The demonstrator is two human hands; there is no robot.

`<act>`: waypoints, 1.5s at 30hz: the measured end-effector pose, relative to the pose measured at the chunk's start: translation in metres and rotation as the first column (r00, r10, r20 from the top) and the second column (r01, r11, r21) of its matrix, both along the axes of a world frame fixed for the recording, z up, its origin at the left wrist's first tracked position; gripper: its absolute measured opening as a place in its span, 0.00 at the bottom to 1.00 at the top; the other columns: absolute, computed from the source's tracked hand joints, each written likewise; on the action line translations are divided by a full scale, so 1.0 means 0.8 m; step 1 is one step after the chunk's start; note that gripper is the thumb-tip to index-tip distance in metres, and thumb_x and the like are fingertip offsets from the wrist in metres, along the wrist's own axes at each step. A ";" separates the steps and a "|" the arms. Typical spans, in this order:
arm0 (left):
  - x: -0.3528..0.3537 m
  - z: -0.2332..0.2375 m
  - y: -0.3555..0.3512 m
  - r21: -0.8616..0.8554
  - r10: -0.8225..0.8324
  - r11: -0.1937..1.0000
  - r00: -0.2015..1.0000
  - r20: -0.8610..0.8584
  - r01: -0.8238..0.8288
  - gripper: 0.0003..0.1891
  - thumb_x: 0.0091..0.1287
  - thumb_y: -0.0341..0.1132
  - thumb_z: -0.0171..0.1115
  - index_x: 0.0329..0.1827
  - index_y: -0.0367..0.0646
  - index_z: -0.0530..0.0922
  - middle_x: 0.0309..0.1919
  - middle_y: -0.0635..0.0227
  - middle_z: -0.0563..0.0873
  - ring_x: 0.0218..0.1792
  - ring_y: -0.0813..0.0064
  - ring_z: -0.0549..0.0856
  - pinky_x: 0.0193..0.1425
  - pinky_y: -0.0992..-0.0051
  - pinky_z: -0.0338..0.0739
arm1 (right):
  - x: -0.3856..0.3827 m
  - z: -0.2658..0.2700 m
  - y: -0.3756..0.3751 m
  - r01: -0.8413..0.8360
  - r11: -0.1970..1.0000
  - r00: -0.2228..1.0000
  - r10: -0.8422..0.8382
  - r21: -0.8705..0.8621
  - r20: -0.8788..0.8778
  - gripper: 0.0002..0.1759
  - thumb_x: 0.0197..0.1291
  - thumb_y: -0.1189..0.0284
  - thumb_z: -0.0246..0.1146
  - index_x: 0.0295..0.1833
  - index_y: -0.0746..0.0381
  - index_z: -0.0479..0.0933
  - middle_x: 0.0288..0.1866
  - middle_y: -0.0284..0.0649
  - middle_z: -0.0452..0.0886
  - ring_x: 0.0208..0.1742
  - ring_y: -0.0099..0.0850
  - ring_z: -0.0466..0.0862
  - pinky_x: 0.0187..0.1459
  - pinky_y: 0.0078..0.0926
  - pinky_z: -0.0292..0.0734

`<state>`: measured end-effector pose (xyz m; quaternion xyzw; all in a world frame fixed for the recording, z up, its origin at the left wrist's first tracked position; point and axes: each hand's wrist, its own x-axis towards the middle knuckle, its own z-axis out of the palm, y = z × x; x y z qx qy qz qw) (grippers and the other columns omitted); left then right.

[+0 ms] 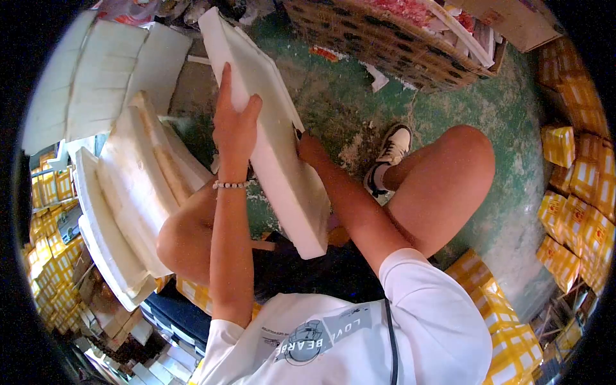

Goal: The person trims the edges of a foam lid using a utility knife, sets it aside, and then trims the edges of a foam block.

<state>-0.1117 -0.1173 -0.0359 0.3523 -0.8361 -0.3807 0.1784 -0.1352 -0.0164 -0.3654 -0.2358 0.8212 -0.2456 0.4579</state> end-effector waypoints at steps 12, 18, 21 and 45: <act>0.009 -0.015 -0.011 -0.049 -0.024 0.999 0.999 -0.034 0.023 0.41 0.66 0.33 0.63 0.86 0.47 0.61 0.70 0.46 0.80 0.64 0.51 0.83 0.70 0.61 0.75 | 0.022 0.024 0.021 -0.059 0.998 0.990 0.055 -0.027 -0.130 0.22 0.68 0.73 0.65 0.61 0.75 0.69 0.45 0.68 0.85 0.49 0.60 0.88 0.47 0.60 0.82; 0.022 -0.011 -0.019 0.045 -0.011 0.999 0.997 -0.082 0.014 0.41 0.65 0.33 0.63 0.85 0.45 0.62 0.73 0.48 0.77 0.69 0.51 0.80 0.73 0.61 0.73 | 0.023 0.006 0.017 0.031 0.997 0.998 -0.035 -0.068 -0.049 0.20 0.67 0.74 0.64 0.59 0.74 0.71 0.47 0.68 0.85 0.50 0.60 0.88 0.49 0.60 0.82; 0.022 -0.014 -0.020 0.038 -0.018 0.999 0.993 -0.113 0.022 0.41 0.66 0.32 0.62 0.86 0.47 0.62 0.72 0.49 0.79 0.67 0.57 0.82 0.71 0.64 0.74 | 0.017 0.041 0.027 -0.028 1.000 1.000 0.028 0.012 0.014 0.20 0.66 0.75 0.64 0.59 0.73 0.71 0.49 0.67 0.85 0.50 0.60 0.88 0.50 0.60 0.82; 0.002 -0.019 -0.006 -0.038 -0.008 0.999 0.999 -0.043 0.006 0.43 0.63 0.35 0.65 0.85 0.47 0.63 0.62 0.46 0.83 0.62 0.49 0.83 0.67 0.59 0.77 | 0.041 0.009 0.039 0.023 0.998 0.999 -0.021 0.060 -0.032 0.33 0.61 0.75 0.70 0.68 0.79 0.66 0.52 0.70 0.85 0.52 0.62 0.88 0.53 0.57 0.84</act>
